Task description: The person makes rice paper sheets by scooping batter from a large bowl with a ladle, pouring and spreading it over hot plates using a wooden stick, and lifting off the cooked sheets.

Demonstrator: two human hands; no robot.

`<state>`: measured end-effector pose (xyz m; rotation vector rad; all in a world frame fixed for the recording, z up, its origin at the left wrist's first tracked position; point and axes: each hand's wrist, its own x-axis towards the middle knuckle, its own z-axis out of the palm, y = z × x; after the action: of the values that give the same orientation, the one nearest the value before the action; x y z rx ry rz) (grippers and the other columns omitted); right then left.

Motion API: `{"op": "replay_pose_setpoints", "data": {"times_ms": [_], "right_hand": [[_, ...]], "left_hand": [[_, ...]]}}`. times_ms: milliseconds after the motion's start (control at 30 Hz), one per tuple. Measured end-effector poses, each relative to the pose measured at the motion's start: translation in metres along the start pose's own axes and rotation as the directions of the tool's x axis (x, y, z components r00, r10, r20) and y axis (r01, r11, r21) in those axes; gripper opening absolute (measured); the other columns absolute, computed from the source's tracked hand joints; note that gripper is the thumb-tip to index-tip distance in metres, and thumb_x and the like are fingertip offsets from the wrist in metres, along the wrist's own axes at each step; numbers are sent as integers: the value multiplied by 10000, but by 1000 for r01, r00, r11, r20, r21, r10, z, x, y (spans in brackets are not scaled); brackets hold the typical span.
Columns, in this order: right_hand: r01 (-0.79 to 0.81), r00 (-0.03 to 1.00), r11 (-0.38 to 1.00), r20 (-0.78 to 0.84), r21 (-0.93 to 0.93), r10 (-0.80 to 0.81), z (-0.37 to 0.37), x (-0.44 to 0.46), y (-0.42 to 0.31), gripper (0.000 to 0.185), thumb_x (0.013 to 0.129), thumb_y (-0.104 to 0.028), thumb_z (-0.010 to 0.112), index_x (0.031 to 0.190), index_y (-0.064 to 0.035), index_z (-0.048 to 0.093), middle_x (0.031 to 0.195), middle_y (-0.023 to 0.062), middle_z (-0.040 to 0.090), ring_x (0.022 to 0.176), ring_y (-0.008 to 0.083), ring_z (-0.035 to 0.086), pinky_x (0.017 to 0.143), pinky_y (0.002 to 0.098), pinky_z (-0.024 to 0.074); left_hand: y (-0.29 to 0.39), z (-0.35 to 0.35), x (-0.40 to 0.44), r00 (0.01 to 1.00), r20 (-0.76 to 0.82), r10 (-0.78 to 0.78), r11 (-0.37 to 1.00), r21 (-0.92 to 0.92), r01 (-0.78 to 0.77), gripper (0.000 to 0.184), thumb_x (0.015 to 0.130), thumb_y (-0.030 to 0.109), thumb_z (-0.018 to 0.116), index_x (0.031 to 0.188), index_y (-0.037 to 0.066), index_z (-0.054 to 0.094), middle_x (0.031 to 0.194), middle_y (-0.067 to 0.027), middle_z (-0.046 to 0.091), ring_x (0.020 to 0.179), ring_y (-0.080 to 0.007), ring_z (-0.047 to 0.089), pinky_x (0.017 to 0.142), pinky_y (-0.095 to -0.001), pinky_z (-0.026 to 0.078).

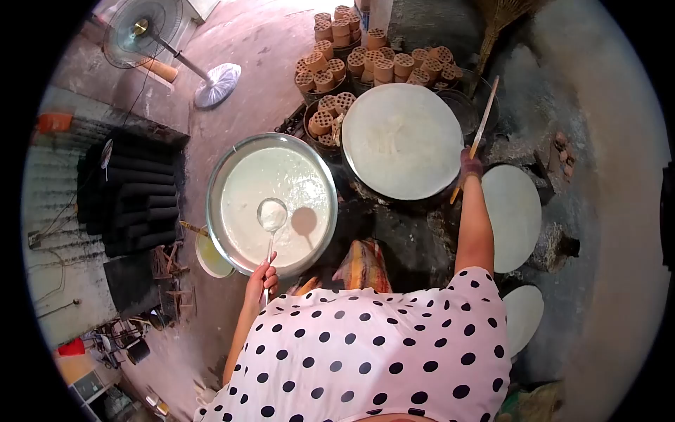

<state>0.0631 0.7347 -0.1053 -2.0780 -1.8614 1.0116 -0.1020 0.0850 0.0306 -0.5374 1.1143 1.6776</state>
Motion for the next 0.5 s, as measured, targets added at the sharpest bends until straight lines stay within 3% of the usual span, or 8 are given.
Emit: {"op": "replay_pose_setpoints", "data": {"times_ms": [167, 267, 300, 367, 400, 433, 467, 500], "right_hand": [[117, 992, 992, 40, 44, -118, 6, 9, 10, 477, 823, -463, 521, 1150, -132, 627, 1118, 197, 623, 1027, 360, 598, 870, 416, 469], [134, 989, 985, -55, -110, -141, 9, -30, 22, 484, 837, -456, 540, 1049, -32, 639, 1033, 230, 636, 955, 385, 616, 807, 445, 482], [68, 992, 986, -99, -155, -84, 20, -42, 35, 506, 847, -459, 539, 1005, 14, 629, 972, 242, 643, 919, 390, 624, 770, 454, 484], [-49, 980, 999, -193, 11, 51, 29, -121, 25, 449, 858, -399, 554, 961, 33, 628, 936, 245, 644, 863, 392, 625, 757, 461, 479], [-2, 978, 978, -203, 206, 45, 41, -159, 32, 438, 863, -386, 550, 966, 32, 629, 966, 242, 641, 877, 395, 622, 763, 455, 476], [-117, 992, 981, -31, 155, 123, 66, -163, 65, 456, 873, -394, 544, 1023, 31, 614, 1001, 227, 645, 898, 375, 623, 777, 437, 478], [-203, 968, 976, -136, 82, 213, 77, -197, 67, 470, 875, -408, 551, 1057, 21, 606, 961, 216, 662, 887, 376, 624, 791, 431, 480], [-167, 969, 944, -126, 285, 210, 78, -214, 66, 437, 879, -399, 557, 1024, 9, 607, 881, 180, 664, 785, 320, 630, 696, 399, 487]], "left_hand": [[4, 28, 6, 999, 14, -43, 994, -102, 44, 398, 988, 229, 411, 1364, 105, 371, 645, 65, 376, 446, -23, 349, 380, -199, 336], [7, 38, 12, 999, -17, -48, 993, -108, 46, 381, 991, 229, 410, 1352, 110, 389, 630, 63, 358, 435, -26, 335, 369, -203, 328], [5, 40, 18, 999, -28, -44, 994, -103, 41, 363, 995, 228, 406, 1340, 115, 409, 621, 62, 345, 428, -26, 329, 362, -205, 323], [2, 40, 30, 999, -18, -37, 988, -151, 34, 341, 992, 225, 407, 1313, 113, 427, 634, 60, 367, 430, -25, 327, 363, -199, 318], [3, 43, 34, 999, -6, -40, 982, -184, 39, 333, 993, 205, 397, 1306, 96, 427, 636, 58, 372, 432, -22, 336, 366, -196, 327], [4, 47, 39, 999, 8, -38, 975, -218, 39, 325, 994, 185, 386, 1298, 78, 426, 639, 55, 376, 435, -20, 345, 369, -193, 335], [6, 51, 43, 999, 19, -41, 973, -226, 44, 325, 994, 185, 386, 1298, 78, 426, 639, 55, 376, 435, -20, 345, 369, -193, 335], [9, 54, 44, 998, 53, -37, 955, -291, 50, 321, 993, 161, 373, 1293, 58, 422, 641, 53, 379, 436, -17, 355, 374, -192, 347]]}}
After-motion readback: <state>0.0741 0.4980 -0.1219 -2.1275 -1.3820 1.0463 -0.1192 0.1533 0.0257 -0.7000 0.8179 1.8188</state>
